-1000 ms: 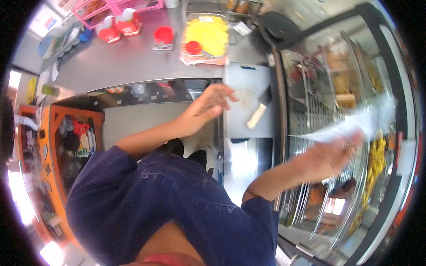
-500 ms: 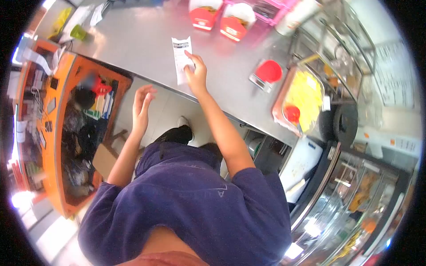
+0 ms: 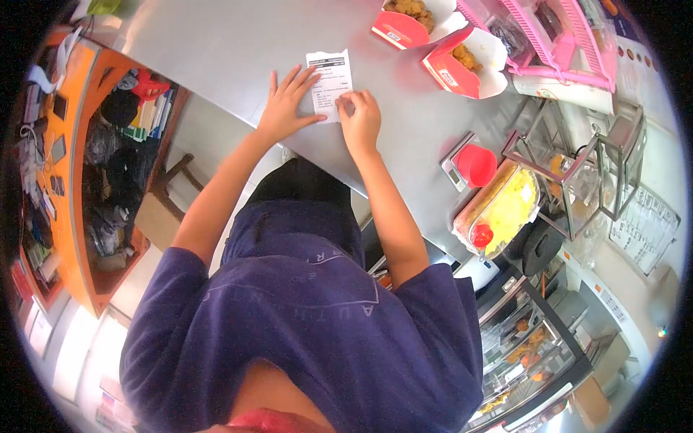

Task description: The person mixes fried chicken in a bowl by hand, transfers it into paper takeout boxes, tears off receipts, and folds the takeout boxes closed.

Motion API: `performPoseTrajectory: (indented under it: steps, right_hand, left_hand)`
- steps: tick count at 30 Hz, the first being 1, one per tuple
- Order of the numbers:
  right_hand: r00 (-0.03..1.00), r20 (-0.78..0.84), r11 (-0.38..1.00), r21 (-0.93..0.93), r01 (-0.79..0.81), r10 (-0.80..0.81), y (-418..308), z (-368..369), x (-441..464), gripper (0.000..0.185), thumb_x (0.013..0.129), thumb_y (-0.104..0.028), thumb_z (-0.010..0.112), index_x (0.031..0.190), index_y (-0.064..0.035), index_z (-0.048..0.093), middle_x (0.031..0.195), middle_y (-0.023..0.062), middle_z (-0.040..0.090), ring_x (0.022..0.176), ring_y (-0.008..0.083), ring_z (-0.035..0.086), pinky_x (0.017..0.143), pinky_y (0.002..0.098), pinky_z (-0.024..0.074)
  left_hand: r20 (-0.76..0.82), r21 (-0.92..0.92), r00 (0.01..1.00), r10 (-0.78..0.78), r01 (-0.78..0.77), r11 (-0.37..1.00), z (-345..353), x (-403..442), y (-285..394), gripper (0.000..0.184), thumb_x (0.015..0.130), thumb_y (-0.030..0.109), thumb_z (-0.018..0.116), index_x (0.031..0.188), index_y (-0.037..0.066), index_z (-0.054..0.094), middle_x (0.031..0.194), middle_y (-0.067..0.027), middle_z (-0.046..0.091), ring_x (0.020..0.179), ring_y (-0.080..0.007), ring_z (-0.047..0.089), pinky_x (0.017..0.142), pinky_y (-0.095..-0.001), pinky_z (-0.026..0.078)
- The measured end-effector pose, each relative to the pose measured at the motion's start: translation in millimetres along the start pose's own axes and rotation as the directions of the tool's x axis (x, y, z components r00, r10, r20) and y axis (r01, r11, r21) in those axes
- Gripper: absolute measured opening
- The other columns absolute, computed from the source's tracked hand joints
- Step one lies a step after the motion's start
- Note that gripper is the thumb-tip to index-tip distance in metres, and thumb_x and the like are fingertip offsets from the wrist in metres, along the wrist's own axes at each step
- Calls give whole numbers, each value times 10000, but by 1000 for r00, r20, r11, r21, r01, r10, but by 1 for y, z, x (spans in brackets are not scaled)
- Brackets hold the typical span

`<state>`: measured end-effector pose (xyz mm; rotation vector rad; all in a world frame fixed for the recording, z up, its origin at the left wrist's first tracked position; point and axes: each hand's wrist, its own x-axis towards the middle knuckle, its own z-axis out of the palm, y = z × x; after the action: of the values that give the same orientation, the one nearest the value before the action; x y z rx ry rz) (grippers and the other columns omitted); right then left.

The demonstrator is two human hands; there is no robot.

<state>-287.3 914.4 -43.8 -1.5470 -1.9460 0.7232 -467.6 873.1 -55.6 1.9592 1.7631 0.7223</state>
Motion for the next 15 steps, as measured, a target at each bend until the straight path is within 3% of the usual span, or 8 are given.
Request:
performPoseTrajectory:
  steps: [2,3,6,8,10,13,15]
  right_hand:
    - [988,37,987,47,-153,151,-3,-1,-4,105,723,-70,712,771,-54,620,770,72,606,743,246,595,713,368,473]
    - [991,-47,989,87,-122,126,-7,1,-3,85,715,-60,686,733,-67,603,661,58,591,652,249,576,662,376,466]
    - [999,-43,1000,2,-20,20,-24,4,-5,118,677,-68,700,686,-85,584,638,46,590,638,246,566,622,375,450]
    - [993,105,996,-62,65,-58,-32,15,-8,167,640,-86,716,623,-103,550,584,27,573,629,246,559,605,377,434]
    - [990,119,997,-12,-76,77,-28,18,-6,177,641,-97,717,618,-102,541,581,17,571,610,240,556,583,384,428]
    - [989,-82,989,-70,-133,127,-21,17,7,179,645,-97,712,618,-98,535,570,9,559,576,241,545,551,380,423]
    - [995,103,1000,-26,-6,9,-32,16,1,178,642,-90,714,624,-94,537,566,10,553,581,241,545,546,372,421]
  left_hand:
    - [19,18,1000,-20,19,1000,2,0,4,840,709,466,734,1418,183,385,1495,7,317,1406,-255,227,1119,-614,62]
    - [32,36,999,-31,29,999,0,1,5,848,712,472,731,1424,184,372,1495,11,311,1409,-245,217,1120,-615,63]
    - [77,90,995,-59,52,995,-1,1,6,874,701,471,734,1435,190,350,1496,20,302,1411,-228,211,1118,-625,69]
    - [76,114,995,-60,51,992,0,4,5,891,685,462,741,1437,194,345,1497,24,299,1410,-223,213,1115,-631,75]
    - [64,118,997,-53,45,992,1,3,5,907,666,448,751,1437,197,345,1497,27,299,1410,-218,215,1112,-635,81]
    - [58,59,996,-75,71,996,-3,6,8,911,661,452,753,1437,202,345,1502,32,289,1409,-215,216,1109,-639,90]
    - [93,132,992,-84,71,989,0,6,5,893,678,468,740,1435,203,347,1505,32,282,1409,-220,216,1109,-638,88]
